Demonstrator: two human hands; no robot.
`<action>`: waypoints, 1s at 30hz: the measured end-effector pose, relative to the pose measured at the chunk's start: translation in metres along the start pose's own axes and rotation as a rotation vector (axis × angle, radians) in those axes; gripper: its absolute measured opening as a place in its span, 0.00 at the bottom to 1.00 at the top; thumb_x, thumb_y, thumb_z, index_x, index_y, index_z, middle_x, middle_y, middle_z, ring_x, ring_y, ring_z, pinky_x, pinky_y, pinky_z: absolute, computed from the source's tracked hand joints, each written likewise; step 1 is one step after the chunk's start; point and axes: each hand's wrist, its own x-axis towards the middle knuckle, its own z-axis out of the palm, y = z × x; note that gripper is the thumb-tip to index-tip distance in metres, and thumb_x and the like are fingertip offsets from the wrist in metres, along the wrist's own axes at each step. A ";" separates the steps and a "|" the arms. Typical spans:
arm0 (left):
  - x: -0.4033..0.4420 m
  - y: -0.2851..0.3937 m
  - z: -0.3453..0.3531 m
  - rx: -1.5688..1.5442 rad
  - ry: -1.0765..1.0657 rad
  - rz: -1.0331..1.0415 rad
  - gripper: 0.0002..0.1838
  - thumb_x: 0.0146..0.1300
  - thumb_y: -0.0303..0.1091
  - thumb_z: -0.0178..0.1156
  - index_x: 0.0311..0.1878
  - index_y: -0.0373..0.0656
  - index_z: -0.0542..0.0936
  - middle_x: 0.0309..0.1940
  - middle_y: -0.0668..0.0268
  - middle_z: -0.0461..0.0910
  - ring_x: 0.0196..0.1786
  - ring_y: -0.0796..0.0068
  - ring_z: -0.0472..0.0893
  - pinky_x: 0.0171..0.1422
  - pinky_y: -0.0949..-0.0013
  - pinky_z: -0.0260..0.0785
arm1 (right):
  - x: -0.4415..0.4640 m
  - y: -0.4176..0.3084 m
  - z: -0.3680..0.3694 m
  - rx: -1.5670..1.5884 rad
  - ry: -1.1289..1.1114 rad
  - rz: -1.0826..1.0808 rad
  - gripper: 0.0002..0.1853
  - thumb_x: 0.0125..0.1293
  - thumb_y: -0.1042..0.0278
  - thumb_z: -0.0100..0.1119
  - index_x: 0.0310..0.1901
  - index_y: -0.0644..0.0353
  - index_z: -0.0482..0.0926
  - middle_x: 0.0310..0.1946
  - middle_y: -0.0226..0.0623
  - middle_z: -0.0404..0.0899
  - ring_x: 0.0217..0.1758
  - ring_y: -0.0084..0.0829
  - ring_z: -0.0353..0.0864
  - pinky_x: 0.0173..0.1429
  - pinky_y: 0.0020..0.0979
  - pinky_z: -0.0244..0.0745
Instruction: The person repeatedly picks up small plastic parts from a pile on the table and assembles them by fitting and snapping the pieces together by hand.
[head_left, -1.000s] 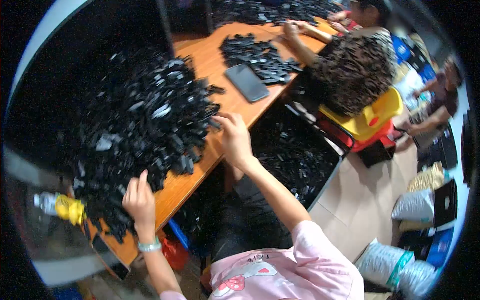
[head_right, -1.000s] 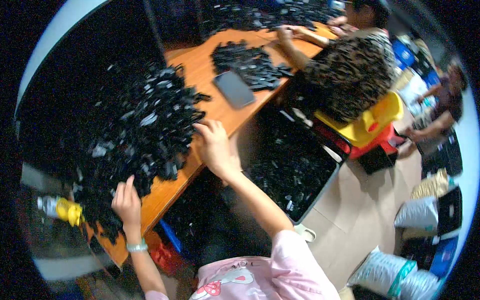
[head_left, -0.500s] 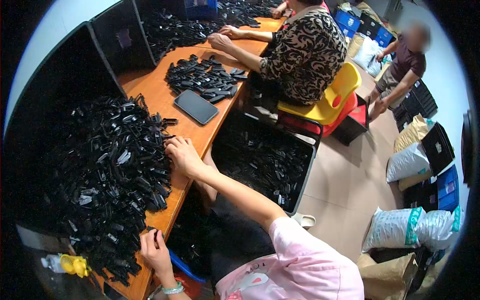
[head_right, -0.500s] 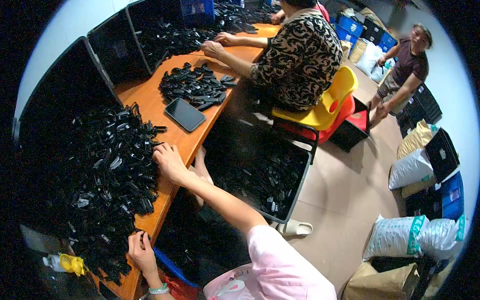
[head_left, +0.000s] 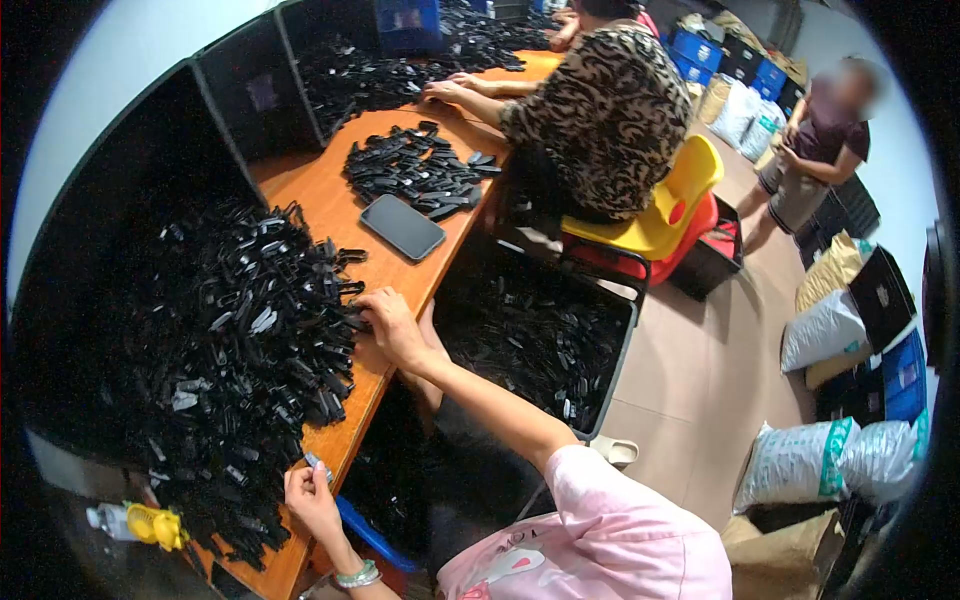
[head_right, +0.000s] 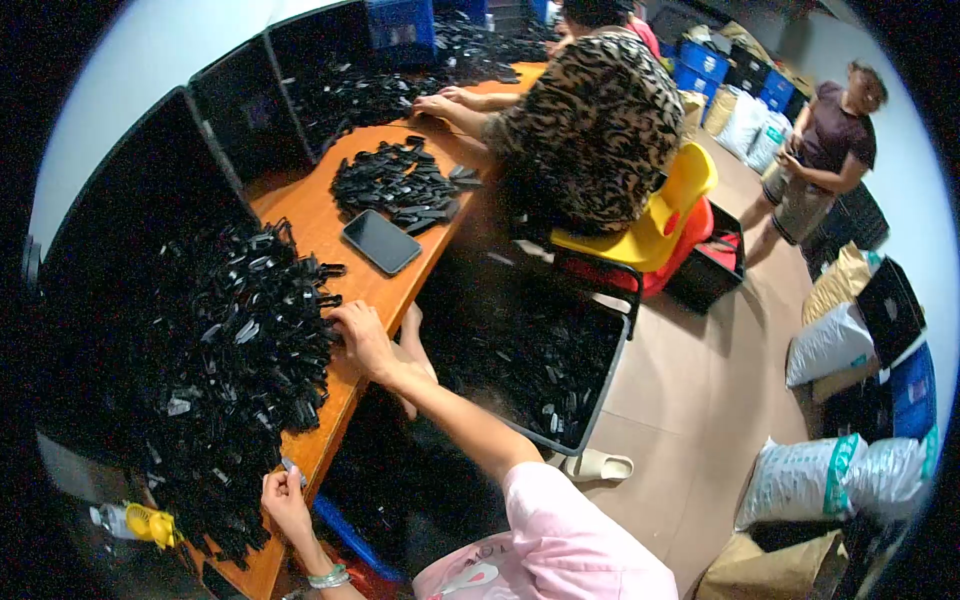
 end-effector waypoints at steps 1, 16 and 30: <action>-0.001 -0.002 0.002 -0.075 0.035 0.083 0.11 0.61 0.28 0.61 0.27 0.33 0.73 0.25 0.68 0.69 0.22 0.83 0.64 0.25 0.75 0.59 | 0.001 0.001 0.003 0.066 0.080 0.031 0.12 0.58 0.82 0.53 0.44 0.60 0.74 0.37 0.41 0.75 0.45 0.43 0.72 0.50 0.36 0.66; -0.032 0.052 0.006 -0.675 -0.176 -0.263 0.17 0.62 0.22 0.57 0.55 0.35 0.73 0.33 0.60 0.80 0.24 0.82 0.75 0.27 0.82 0.66 | -0.046 -0.103 -0.036 0.722 -0.370 0.384 0.16 0.69 0.68 0.50 0.56 0.65 0.69 0.46 0.39 0.75 0.50 0.26 0.72 0.56 0.28 0.67; -0.040 0.080 -0.016 -0.197 -0.027 0.174 0.13 0.55 0.26 0.65 0.42 0.30 0.79 0.31 0.60 0.78 0.26 0.74 0.75 0.29 0.75 0.66 | -0.056 -0.149 -0.068 0.571 -0.752 0.138 0.17 0.62 0.76 0.54 0.53 0.67 0.73 0.38 0.47 0.74 0.43 0.44 0.76 0.49 0.34 0.71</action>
